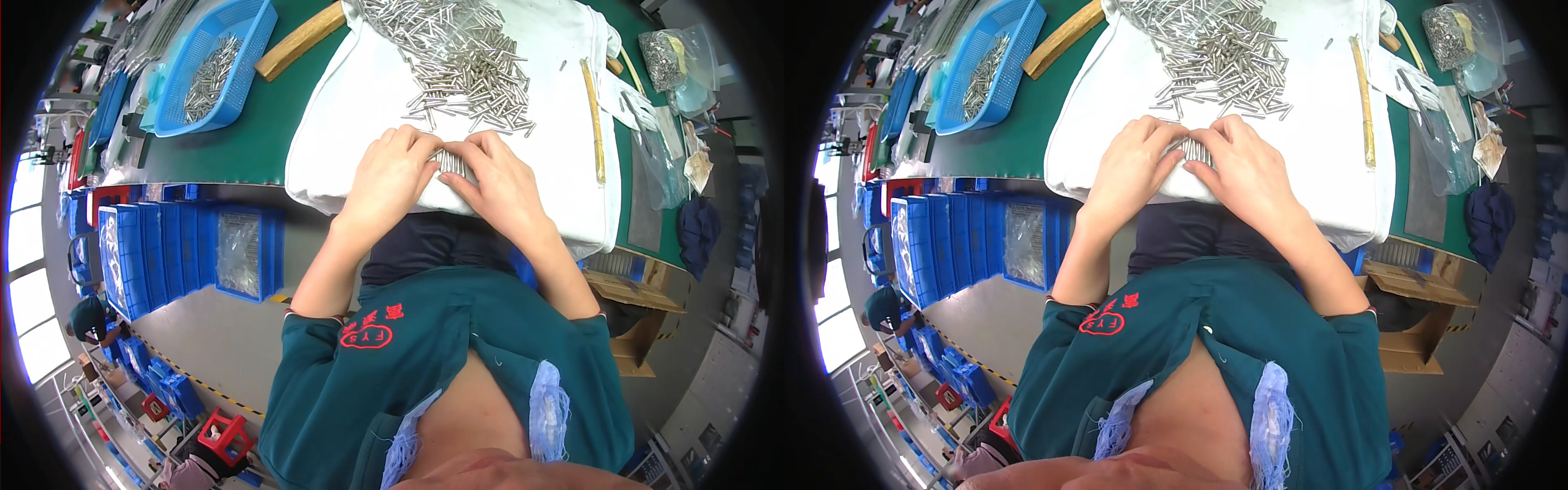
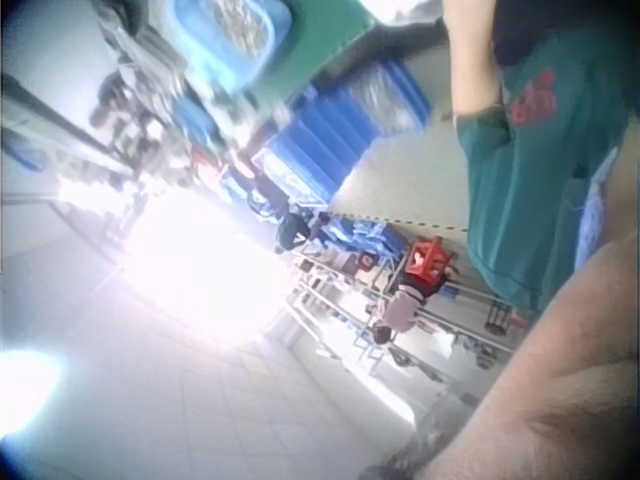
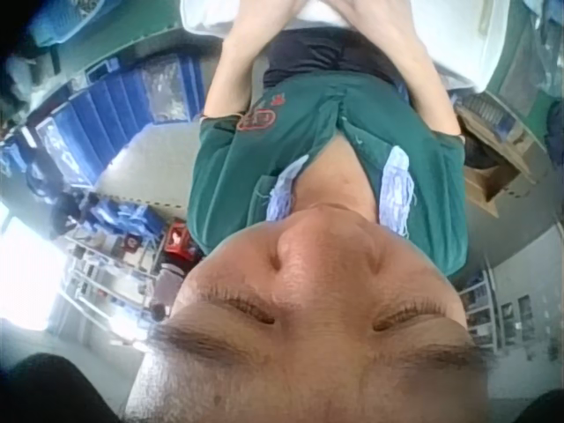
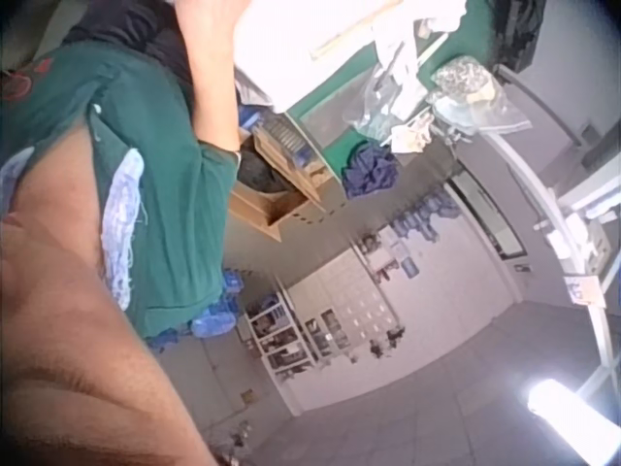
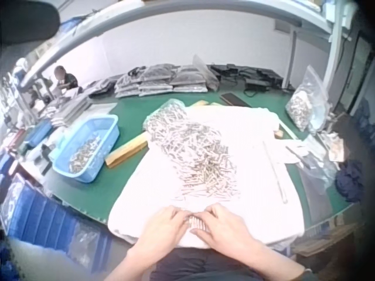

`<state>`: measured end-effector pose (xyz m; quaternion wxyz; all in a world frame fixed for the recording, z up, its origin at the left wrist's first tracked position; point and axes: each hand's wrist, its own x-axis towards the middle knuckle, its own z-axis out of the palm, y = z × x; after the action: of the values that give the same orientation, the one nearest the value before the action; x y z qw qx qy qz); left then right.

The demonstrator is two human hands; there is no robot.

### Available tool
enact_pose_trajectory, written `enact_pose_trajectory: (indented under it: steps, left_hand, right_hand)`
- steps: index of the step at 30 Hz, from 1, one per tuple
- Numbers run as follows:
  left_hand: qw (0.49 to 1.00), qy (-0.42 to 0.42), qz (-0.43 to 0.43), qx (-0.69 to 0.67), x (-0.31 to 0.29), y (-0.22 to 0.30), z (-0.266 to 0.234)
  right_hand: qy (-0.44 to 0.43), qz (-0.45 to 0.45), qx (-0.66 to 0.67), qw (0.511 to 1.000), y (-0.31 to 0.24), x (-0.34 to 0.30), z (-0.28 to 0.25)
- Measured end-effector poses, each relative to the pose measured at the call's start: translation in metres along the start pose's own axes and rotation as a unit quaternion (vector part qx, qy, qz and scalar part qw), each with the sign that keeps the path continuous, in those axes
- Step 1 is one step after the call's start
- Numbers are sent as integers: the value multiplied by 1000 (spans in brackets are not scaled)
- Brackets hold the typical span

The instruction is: Picking up small metal pins and arranging them in rows on a soft surface.

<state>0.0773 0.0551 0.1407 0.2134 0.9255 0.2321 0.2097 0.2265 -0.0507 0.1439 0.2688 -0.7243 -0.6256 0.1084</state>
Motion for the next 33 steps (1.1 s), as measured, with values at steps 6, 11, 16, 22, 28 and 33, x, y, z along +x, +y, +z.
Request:
enact_pose_trajectory:
  steps: [6,11,16,22,28,33]
  left_hand:
    - [1000,-6,1,2,-3,-10,-3]
    - [999,16,27,22,-1,-8,0]
    - [996,54,-25,65,-3,-4,8]
    - [994,30,-107,-17,-3,1,2]
    - [994,35,-99,6,-6,-2,1]
    - [997,11,-71,-28,-5,1,-5]
  right_hand:
    - [26,-26,3,999,-2,1,3]
    - [40,-24,-10,999,-2,0,5]
    - [40,27,-8,999,3,-9,1]
    - [43,5,2,999,0,-7,4]
    - [56,-6,8,998,-3,-5,7]
    - [46,-19,19,999,-4,-3,6]
